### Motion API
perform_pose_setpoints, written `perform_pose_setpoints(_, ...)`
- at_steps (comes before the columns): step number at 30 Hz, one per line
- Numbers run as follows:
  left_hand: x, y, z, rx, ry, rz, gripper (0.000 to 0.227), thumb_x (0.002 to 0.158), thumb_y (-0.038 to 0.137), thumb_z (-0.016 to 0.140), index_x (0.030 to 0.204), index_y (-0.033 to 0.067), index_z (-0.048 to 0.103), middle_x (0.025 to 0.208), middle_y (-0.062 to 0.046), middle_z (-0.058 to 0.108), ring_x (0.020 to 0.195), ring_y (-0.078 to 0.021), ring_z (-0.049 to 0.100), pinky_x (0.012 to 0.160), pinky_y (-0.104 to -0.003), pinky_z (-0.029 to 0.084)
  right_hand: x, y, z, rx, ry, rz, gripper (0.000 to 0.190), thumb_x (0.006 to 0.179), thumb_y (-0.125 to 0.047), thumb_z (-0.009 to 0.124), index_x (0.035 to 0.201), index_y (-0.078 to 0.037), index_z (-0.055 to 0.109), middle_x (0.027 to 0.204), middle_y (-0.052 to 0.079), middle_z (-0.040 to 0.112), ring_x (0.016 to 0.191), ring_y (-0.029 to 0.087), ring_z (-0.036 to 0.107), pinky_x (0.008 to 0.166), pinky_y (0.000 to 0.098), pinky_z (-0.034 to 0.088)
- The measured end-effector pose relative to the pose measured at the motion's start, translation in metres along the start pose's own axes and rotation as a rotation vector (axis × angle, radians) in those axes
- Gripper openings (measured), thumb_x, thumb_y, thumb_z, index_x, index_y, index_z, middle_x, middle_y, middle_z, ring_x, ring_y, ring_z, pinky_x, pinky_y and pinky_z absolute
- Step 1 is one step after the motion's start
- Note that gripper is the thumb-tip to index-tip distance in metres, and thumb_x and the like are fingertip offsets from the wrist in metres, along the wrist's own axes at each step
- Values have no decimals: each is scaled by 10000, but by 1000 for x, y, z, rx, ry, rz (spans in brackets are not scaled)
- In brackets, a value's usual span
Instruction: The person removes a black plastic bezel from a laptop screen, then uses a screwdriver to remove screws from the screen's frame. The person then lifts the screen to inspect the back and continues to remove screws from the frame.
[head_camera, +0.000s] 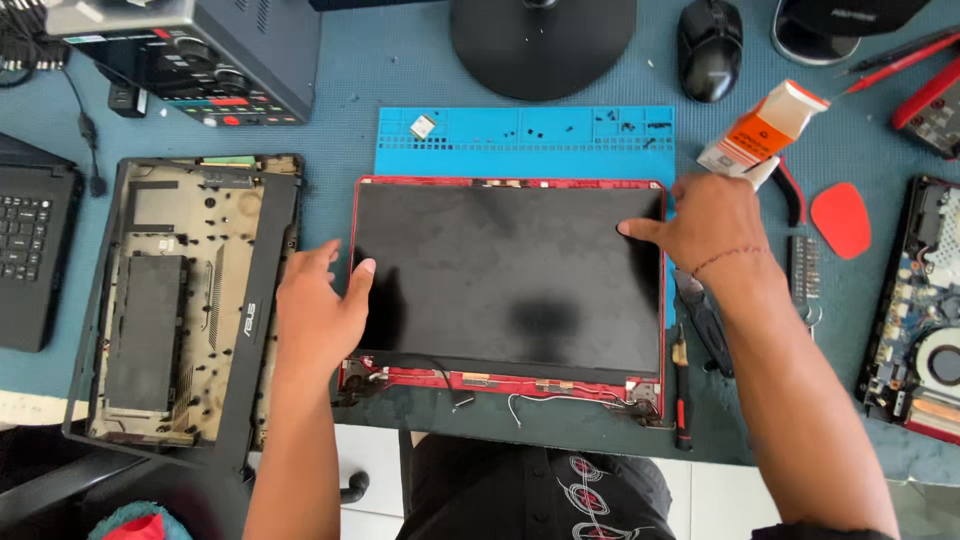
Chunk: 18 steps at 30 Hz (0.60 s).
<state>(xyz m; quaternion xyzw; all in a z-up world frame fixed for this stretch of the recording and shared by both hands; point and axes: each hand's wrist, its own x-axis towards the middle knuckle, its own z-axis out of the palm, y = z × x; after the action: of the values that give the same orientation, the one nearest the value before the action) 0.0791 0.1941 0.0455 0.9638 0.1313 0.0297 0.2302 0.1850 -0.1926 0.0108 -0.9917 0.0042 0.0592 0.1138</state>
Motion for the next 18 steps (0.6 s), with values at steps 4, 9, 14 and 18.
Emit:
perform_pose_setpoints(4, 7, -5, 5, -72, -79, -62, 552, 921, 376, 568, 1249, -68, 558, 1120, -230, 585, 983, -360, 645, 816, -454, 522, -14, -17, -14, 71, 7, 64, 614, 632, -534, 859, 994, -55, 729, 783, 82, 708, 829, 324, 688, 741, 393, 553)
perform_pose_setpoints(9, 15, -24, 15, -294, -117, -322, 578, 789, 430, 718, 1220, 56, 625, 1076, -114, 670, 889, -212, 673, 707, -316, 546, -21, -30, -12, 157, 6, 175, 633, 617, -488, 865, 1051, -51, 719, 889, 35, 723, 875, 277, 682, 741, 381, 551)
perform_pose_setpoints(14, 12, -25, 15, -584, -28, -335, 503, 849, 309, 690, 1216, -23, 604, 1016, -124, 650, 872, -158, 601, 756, -311, 494, -12, -4, 11, 439, 81, 234, 514, 660, -405, 873, 1005, -79, 676, 813, -20, 677, 750, 155, 664, 672, 292, 538)
perform_pose_setpoints(18, 3, 1, -11, -1076, 63, -275, 272, 953, 105, 533, 1153, -65, 603, 894, -114, 615, 863, -184, 599, 827, -349, 508, -23, -13, -7, 1067, 202, 99, 460, 730, -78, 853, 1018, 56, 520, 767, 37, 490, 646, 94, 563, 591, 195, 519)
